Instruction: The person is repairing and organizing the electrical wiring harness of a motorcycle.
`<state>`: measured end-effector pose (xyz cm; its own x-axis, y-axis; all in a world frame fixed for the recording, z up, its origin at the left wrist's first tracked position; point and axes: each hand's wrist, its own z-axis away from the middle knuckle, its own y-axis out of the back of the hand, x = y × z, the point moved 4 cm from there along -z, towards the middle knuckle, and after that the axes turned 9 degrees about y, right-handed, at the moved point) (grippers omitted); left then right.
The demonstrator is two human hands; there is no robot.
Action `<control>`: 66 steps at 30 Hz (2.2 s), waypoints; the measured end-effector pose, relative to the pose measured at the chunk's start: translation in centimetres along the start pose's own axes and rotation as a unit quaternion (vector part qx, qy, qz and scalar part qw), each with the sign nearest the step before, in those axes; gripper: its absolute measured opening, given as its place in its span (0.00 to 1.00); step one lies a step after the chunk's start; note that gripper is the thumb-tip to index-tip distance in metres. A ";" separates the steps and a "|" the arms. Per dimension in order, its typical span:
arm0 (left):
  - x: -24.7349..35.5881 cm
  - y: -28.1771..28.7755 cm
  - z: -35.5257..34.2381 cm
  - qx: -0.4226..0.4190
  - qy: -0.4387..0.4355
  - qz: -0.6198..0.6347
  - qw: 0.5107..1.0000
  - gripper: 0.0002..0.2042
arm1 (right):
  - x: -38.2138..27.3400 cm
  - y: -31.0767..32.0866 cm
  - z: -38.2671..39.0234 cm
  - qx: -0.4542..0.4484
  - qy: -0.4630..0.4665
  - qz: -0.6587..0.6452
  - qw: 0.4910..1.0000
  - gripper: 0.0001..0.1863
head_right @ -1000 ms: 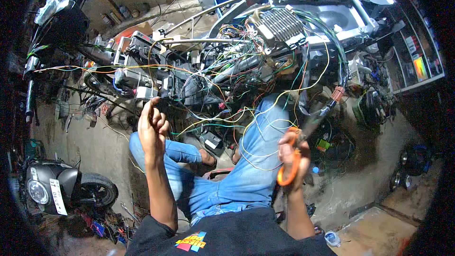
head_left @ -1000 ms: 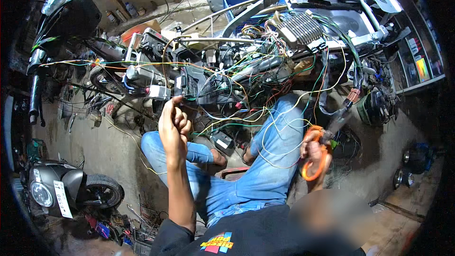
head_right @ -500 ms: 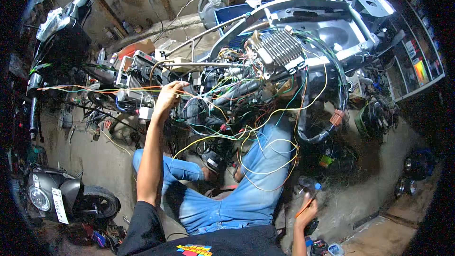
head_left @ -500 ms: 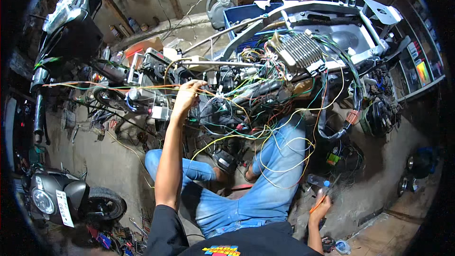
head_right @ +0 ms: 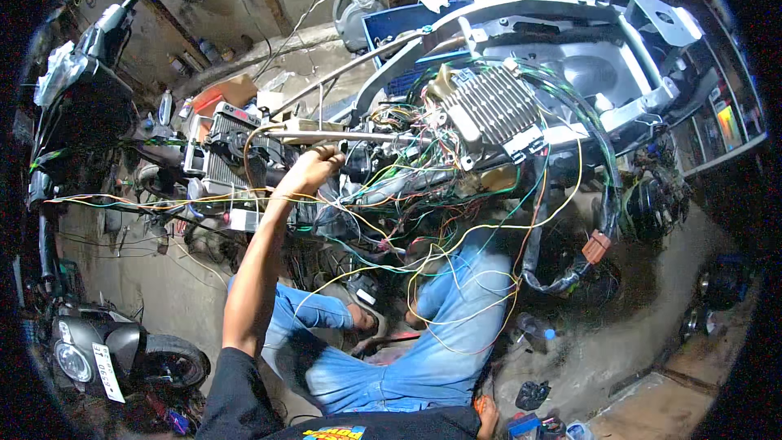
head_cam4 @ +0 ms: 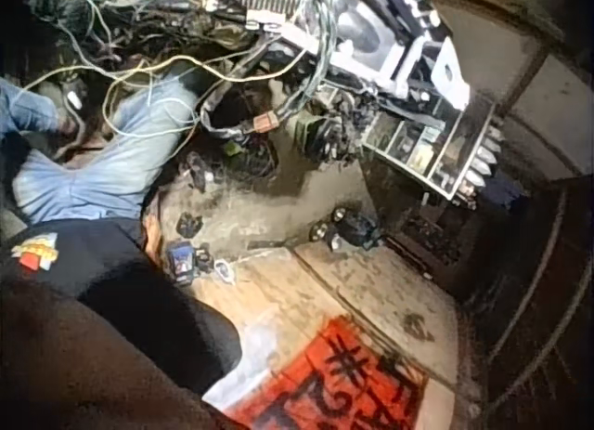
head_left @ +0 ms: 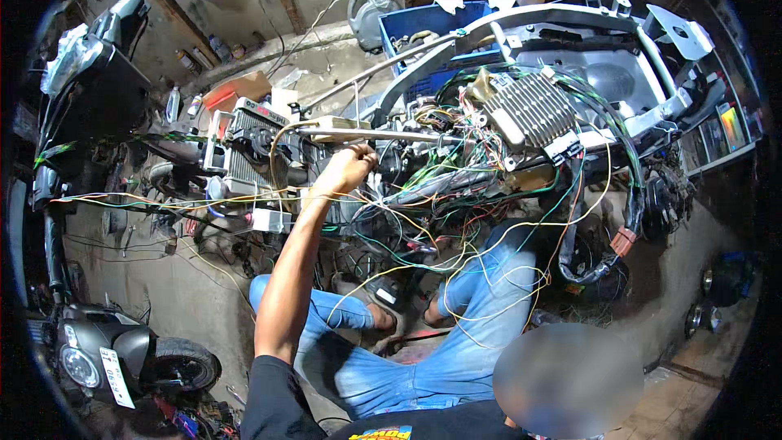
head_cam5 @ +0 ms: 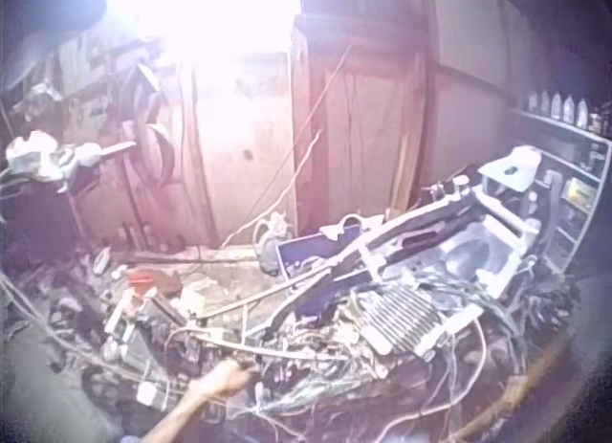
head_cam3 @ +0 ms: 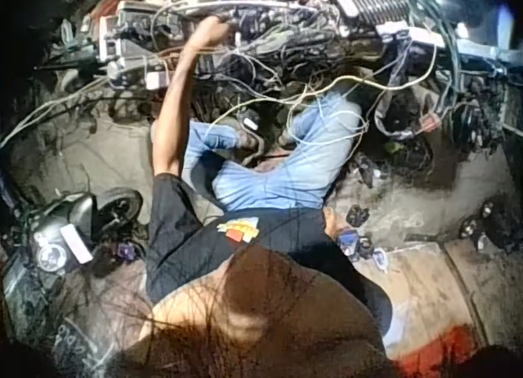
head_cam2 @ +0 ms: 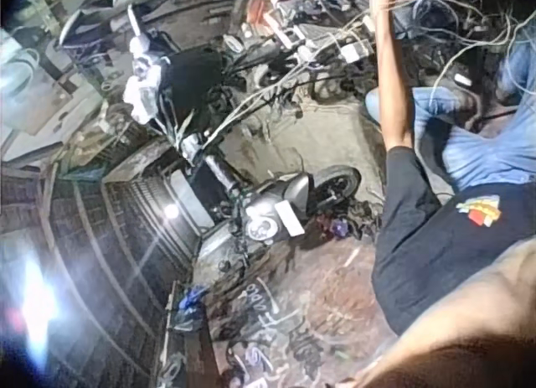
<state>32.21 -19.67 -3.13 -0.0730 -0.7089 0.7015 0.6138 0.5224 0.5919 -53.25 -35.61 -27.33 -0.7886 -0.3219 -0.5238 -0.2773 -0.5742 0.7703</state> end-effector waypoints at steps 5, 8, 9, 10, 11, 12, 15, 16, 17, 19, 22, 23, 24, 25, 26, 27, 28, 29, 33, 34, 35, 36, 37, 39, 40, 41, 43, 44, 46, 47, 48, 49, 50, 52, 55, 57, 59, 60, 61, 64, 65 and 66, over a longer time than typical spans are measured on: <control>-0.3 0.8 0.7 -0.039 0.072 0.091 0.992 0.10 | -9.2 -2.2 -7.2 -0.070 0.044 0.090 0.992 0.15; -0.8 1.1 1.0 0.017 0.006 0.108 0.994 0.10 | -14.7 -1.6 -11.6 -0.101 0.061 0.147 0.982 0.15; -2.2 1.9 1.4 0.063 -0.003 0.103 0.993 0.11 | -16.4 -1.7 -12.9 -0.113 0.069 0.163 0.978 0.16; -3.0 2.6 2.5 0.110 -0.006 0.095 0.989 0.12 | -17.9 -1.6 -13.7 -0.130 0.076 0.177 0.973 0.16; 0.2 2.4 4.2 0.142 0.013 0.080 0.987 0.12 | -17.0 -0.3 -13.6 -0.129 0.057 0.199 0.970 0.16; 3.0 3.1 7.0 0.178 0.033 0.059 0.982 0.12 | -15.8 0.6 -11.2 -0.132 0.041 0.217 0.966 0.16; 0.5 3.8 11.0 0.221 -0.036 0.223 0.949 0.11 | -15.0 0.1 -8.7 -0.159 0.045 0.254 0.953 0.16; 0.1 3.4 12.1 0.202 -0.023 0.271 0.941 0.11 | -14.6 0.2 -8.4 -0.166 0.049 0.266 0.948 0.17; -0.4 2.7 12.7 0.189 -0.048 0.312 0.930 0.10 | -14.2 0.2 -8.0 -0.172 0.051 0.277 0.944 0.17; -0.8 1.0 14.1 0.188 0.021 0.314 0.931 0.11 | -13.0 0.7 -5.7 -0.184 0.038 0.299 0.936 0.17; -1.8 0.0 17.0 0.189 0.080 0.306 0.930 0.13 | -23.1 7.6 -3.0 -0.275 -0.013 0.293 0.916 0.15; -2.3 0.7 19.0 0.238 0.123 0.233 0.935 0.13 | -27.7 9.7 -4.3 -0.146 0.012 0.256 0.956 0.15; -4.6 1.6 19.8 0.227 0.123 0.210 0.943 0.16 | -21.1 7.8 -5.0 -0.218 -0.018 0.166 0.962 0.18; -6.7 2.9 20.7 0.236 0.017 0.167 0.957 0.16 | -27.3 11.1 -7.0 -0.276 -0.170 0.078 0.943 0.21; -6.1 2.4 21.6 0.224 0.021 0.120 0.967 0.17 | -27.4 12.2 -8.5 -0.179 -0.121 0.090 0.972 0.21; -4.5 1.4 22.0 0.252 0.029 0.120 0.960 0.18 | -26.5 12.6 -8.9 -0.107 -0.125 0.077 0.983 0.20; -5.8 1.9 21.9 0.243 0.046 0.157 0.956 0.20 | -26.0 13.1 -9.8 -0.038 -0.115 0.063 0.991 0.19; -7.5 2.3 21.5 0.214 0.079 0.207 0.951 0.20 | -25.6 13.7 -10.3 -0.022 -0.113 0.079 0.990 0.19; -4.3 0.0 22.7 0.291 -0.246 -0.232 0.895 0.20 | -20.0 12.7 -10.3 0.022 -0.128 0.060 0.990 0.18; -3.9 0.5 23.3 0.293 -0.246 -0.240 0.892 0.20 | -19.5 12.2 -10.5 0.020 -0.124 0.068 0.990 0.18; -3.8 1.2 23.4 0.263 -0.184 -0.199 0.926 0.21 | -19.0 11.9 -10.5 0.016 -0.139 0.082 0.987 0.16; -4.1 1.5 23.3 0.229 -0.121 -0.152 0.954 0.22 | -18.6 11.7 -10.5 -0.006 -0.171 0.073 0.983 0.18; -3.2 1.1 23.5 0.270 -0.194 -0.177 0.926 0.19 | -18.2 11.4 -10.3 -0.003 -0.177 0.065 0.982 0.18; -4.6 1.9 23.1 0.254 -0.090 -0.031 0.963 0.18 | -17.1 10.6 -10.0 0.000 -0.184 0.052 0.982 0.18; -5.4 1.9 22.8 0.230 0.018 0.121 0.965 0.17 | -16.3 9.9 -10.2 -0.011 -0.194 0.047 0.980 0.18; -4.5 1.5 23.1 0.237 -0.049 0.040 0.969 0.14 | -15.4 9.3 -10.2 -0.022 -0.203 0.043 0.978 0.18; -3.5 1.0 23.5 0.229 -0.046 0.017 0.972 0.15 | -14.4 8.6 -10.2 -0.027 -0.195 0.049 0.979 0.18; -3.3 0.8 23.5 0.220 -0.048 -0.030 0.974 0.15 | -13.9 8.3 -10.2 -0.030 -0.189 0.060 0.980 0.18; -2.1 0.3 23.4 0.246 0.030 0.169 0.954 0.13 | -13.9 7.8 -10.3 -0.029 -0.186 0.056 0.980 0.17; -2.0 0.3 23.5 0.215 0.037 0.169 0.961 0.12 | -13.8 7.7 -10.4 -0.035 -0.189 0.048 0.980 0.17; -2.0 0.5 23.9 0.187 0.044 0.169 0.967 0.11 | -13.9 7.3 -10.6 -0.043 -0.187 0.038 0.981 0.16; -1.8 0.0 23.6 0.198 0.079 0.239 0.947 0.11 | -14.1 7.1 -11.0 -0.022 -0.142 0.050 0.988 0.15; -1.5 0.0 23.9 0.175 0.091 0.204 0.959 0.16 | -13.9 6.8 -11.1 -0.016 -0.149 0.021 0.988 0.15; -1.2 0.1 23.7 0.187 0.050 0.182 0.964 0.06 | -14.3 6.4 -11.9 -0.030 -0.122 0.027 0.992 0.15; -0.1 -0.6 22.7 0.203 0.086 0.170 0.960 0.06 | -15.6 7.3 -11.6 -0.029 -0.109 -0.008 0.994 0.16; 0.3 -0.7 22.4 0.143 0.085 0.136 0.977 0.06 | -17.3 8.3 -11.8 -0.053 -0.115 0.001 0.992 0.16; 0.5 0.2 23.3 0.103 0.069 0.090 0.988 0.06 | -20.3 9.4 -12.3 -0.069 -0.124 -0.015 0.990 0.15; 0.7 0.4 23.5 0.098 0.049 0.064 0.992 0.07 | -21.5 9.8 -12.7 -0.072 -0.140 -0.016 0.987 0.15; -0.1 0.3 23.7 0.071 0.052 0.095 0.992 0.07 | -22.9 9.9 -13.3 0.005 -0.026 -0.087 0.996 0.17; -2.9 0.0 24.6 0.037 0.073 0.161 0.984 0.07 | -29.8 12.4 -14.6 0.027 0.045 -0.047 0.997 0.19; -3.1 0.1 24.8 0.044 0.086 0.187 0.978 0.07 | -33.0 13.9 -14.5 0.051 0.036 -0.083 0.995 0.20; -5.0 -0.4 24.7 0.047 0.102 0.223 0.968 0.06 | -36.1 14.9 -14.1 0.072 0.027 -0.108 0.991 0.21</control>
<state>12.94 -4.66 2.95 0.3463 -0.4769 0.8078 0.4738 0.8321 0.2881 -21.19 -43.15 -2.05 -0.6731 -0.2444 -0.6980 -0.5154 -0.5219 0.6797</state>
